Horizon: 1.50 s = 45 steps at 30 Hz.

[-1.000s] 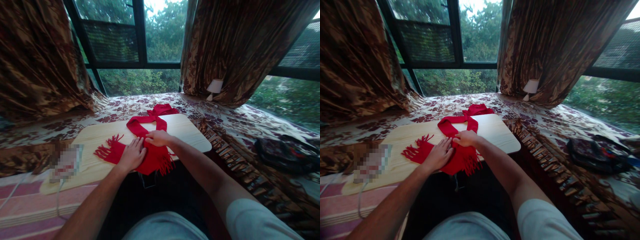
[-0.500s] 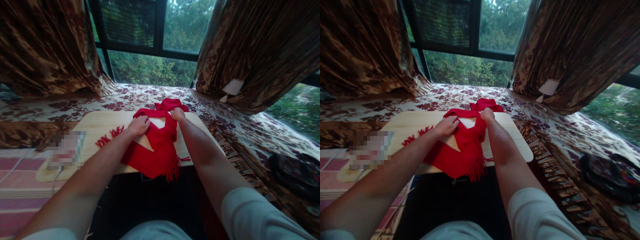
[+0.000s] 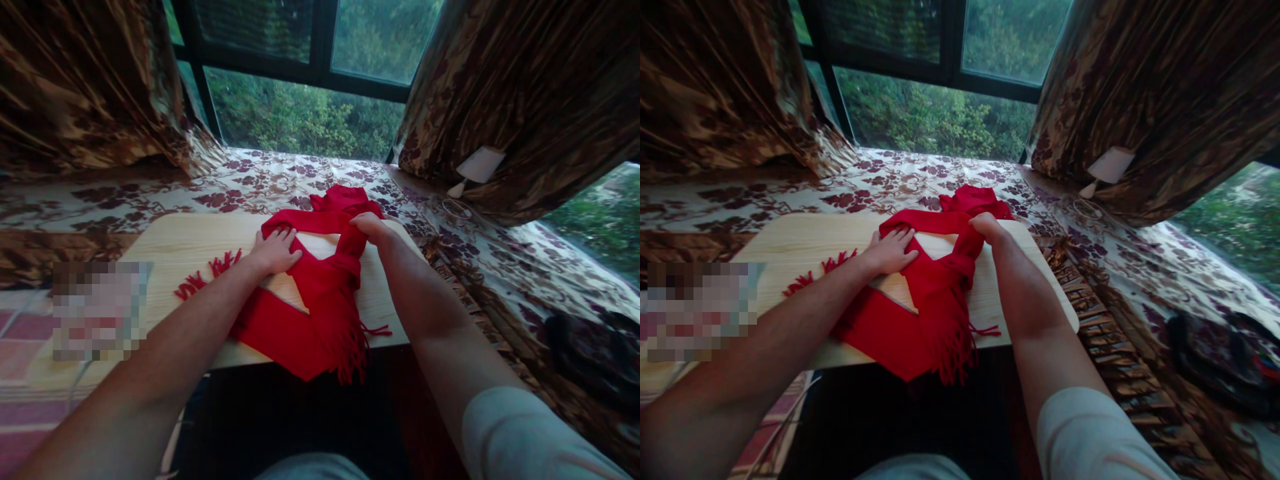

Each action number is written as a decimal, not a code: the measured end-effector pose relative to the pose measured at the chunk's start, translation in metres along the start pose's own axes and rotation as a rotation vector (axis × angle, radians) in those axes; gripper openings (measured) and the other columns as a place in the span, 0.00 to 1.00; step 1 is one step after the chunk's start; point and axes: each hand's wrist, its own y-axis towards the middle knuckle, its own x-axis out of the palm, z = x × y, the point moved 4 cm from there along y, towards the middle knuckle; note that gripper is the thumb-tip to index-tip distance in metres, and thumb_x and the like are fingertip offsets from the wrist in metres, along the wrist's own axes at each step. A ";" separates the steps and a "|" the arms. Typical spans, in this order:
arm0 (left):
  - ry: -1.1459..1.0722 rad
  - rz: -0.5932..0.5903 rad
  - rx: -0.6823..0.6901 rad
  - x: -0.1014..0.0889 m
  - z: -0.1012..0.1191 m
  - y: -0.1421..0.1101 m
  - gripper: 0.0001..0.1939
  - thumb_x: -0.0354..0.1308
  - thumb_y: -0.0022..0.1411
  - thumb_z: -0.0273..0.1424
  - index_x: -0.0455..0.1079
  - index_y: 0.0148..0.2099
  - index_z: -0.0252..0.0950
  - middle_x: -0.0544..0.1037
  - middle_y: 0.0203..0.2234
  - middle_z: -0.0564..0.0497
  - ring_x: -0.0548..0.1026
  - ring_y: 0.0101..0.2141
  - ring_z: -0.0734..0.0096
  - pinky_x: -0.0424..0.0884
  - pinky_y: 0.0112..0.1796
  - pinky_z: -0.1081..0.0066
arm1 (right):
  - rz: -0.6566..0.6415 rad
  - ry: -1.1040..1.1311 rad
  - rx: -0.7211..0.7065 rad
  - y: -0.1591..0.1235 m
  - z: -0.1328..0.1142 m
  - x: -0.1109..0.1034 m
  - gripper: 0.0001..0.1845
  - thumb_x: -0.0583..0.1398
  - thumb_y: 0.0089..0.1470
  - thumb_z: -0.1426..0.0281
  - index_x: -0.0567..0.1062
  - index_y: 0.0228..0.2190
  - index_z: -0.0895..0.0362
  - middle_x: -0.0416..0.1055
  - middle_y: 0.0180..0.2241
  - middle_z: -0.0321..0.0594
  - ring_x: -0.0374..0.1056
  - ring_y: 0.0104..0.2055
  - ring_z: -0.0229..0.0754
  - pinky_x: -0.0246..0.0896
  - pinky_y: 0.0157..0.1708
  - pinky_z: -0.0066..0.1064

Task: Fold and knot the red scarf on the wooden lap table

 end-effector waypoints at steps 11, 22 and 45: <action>0.134 -0.004 0.001 -0.010 -0.008 -0.007 0.34 0.40 0.68 0.47 0.66 0.65 0.31 0.68 0.63 0.31 0.63 0.62 0.42 0.36 0.62 0.31 | -0.083 0.249 0.241 -0.006 0.050 -0.021 0.03 0.64 0.55 0.74 0.77 0.30 0.61 0.75 0.25 0.41 0.70 0.29 0.39 0.65 0.31 0.28; 0.033 0.228 0.072 -0.028 0.024 -0.040 0.28 0.40 0.71 0.39 0.70 0.60 0.27 0.73 0.58 0.33 0.68 0.59 0.51 0.59 0.61 0.51 | 0.274 -0.284 -0.197 -0.052 -0.004 -0.015 0.18 0.58 0.63 0.63 0.79 0.48 0.60 0.76 0.49 0.53 0.70 0.54 0.50 0.60 0.57 0.38; -0.206 0.279 0.376 -0.003 0.041 -0.074 0.34 0.51 0.67 0.47 0.62 0.70 0.35 0.64 0.66 0.39 0.61 0.65 0.50 0.54 0.64 0.50 | 0.300 -0.017 -0.486 -0.154 -0.011 0.045 0.32 0.60 0.60 0.55 0.70 0.60 0.58 0.65 0.62 0.52 0.59 0.64 0.51 0.51 0.64 0.43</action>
